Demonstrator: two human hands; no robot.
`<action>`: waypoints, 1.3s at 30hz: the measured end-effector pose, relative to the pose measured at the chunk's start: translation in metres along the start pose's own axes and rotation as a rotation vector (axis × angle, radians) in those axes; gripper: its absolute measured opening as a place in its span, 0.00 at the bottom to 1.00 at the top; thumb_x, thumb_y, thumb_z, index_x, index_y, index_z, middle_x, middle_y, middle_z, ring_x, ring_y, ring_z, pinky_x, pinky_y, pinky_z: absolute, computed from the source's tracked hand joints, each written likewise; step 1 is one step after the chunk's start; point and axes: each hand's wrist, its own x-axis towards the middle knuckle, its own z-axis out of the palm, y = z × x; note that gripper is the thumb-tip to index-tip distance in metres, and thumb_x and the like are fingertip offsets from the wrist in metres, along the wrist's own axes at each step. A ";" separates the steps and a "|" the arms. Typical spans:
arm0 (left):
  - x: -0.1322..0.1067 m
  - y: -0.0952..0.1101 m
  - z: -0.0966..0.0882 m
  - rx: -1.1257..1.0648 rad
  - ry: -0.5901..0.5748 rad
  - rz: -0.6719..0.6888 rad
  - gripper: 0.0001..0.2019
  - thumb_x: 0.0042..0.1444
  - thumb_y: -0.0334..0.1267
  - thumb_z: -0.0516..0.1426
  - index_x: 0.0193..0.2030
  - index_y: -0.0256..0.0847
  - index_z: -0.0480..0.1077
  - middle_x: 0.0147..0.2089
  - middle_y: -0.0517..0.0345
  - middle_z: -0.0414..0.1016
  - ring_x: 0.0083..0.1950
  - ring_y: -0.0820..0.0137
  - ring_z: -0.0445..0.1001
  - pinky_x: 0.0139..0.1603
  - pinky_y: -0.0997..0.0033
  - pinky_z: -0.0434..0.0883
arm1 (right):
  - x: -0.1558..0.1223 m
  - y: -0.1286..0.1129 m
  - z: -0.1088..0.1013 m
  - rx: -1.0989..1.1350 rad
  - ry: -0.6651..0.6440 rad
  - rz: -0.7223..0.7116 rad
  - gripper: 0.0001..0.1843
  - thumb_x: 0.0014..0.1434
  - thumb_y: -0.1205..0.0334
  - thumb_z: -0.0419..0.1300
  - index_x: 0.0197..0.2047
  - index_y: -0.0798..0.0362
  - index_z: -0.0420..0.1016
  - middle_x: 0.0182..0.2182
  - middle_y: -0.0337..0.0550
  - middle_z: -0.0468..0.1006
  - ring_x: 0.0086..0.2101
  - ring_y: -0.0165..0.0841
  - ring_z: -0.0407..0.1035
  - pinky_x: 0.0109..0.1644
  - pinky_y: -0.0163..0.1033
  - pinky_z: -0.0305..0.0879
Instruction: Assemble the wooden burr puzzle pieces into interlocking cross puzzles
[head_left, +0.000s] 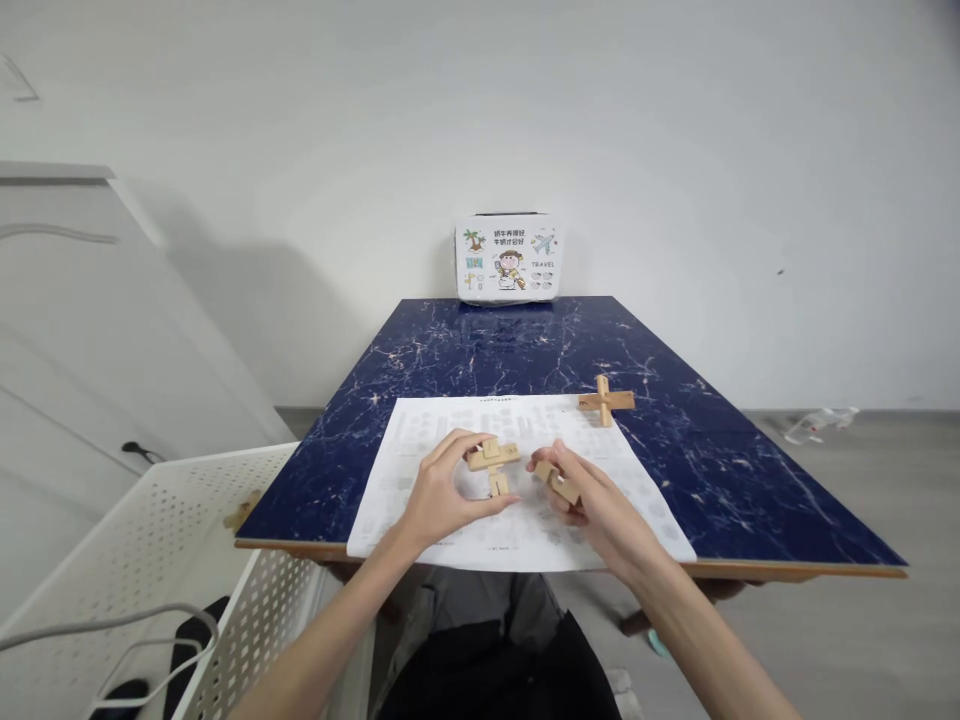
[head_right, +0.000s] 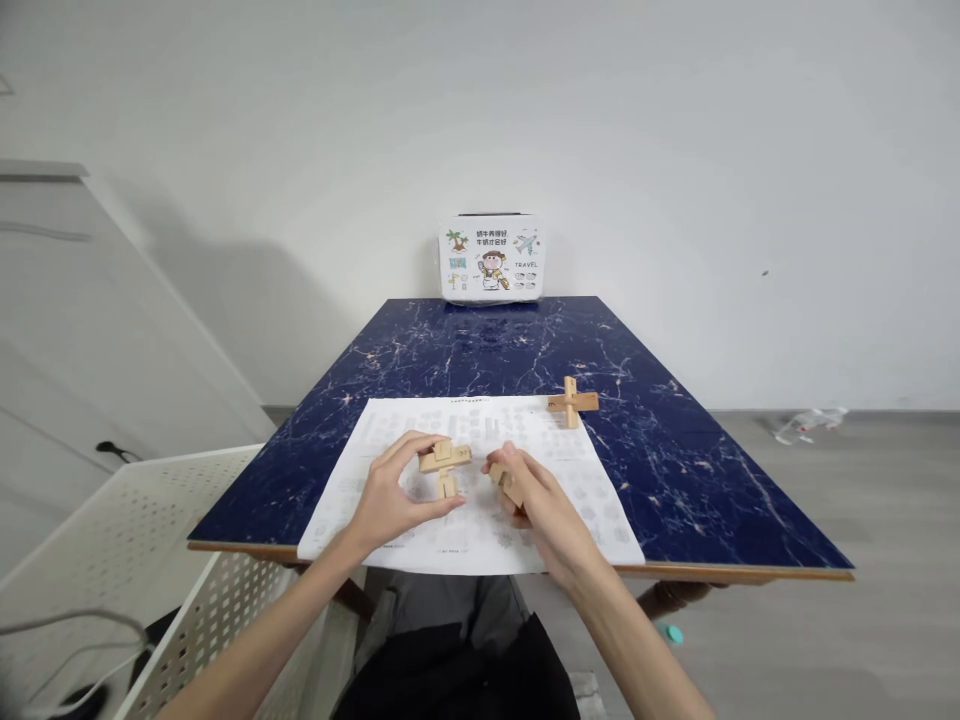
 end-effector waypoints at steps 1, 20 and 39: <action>0.000 0.000 0.000 0.004 0.000 0.007 0.29 0.50 0.47 0.72 0.57 0.43 0.70 0.50 0.50 0.76 0.50 0.59 0.76 0.51 0.58 0.75 | -0.001 -0.001 -0.002 0.077 0.003 0.052 0.22 0.63 0.39 0.63 0.49 0.48 0.81 0.41 0.44 0.79 0.26 0.31 0.64 0.23 0.36 0.58; -0.002 0.000 0.002 0.004 0.029 0.146 0.32 0.48 0.47 0.73 0.58 0.42 0.71 0.52 0.47 0.78 0.52 0.58 0.78 0.52 0.57 0.76 | -0.010 0.001 -0.001 0.094 -0.152 0.052 0.26 0.62 0.47 0.69 0.59 0.52 0.78 0.52 0.51 0.80 0.34 0.31 0.72 0.38 0.38 0.70; -0.005 0.002 0.007 0.125 0.022 0.283 0.28 0.53 0.41 0.70 0.58 0.43 0.69 0.49 0.47 0.79 0.48 0.58 0.78 0.48 0.55 0.76 | -0.005 0.004 0.032 -0.163 -0.056 -0.071 0.28 0.57 0.48 0.70 0.56 0.51 0.71 0.51 0.53 0.82 0.53 0.46 0.77 0.55 0.48 0.74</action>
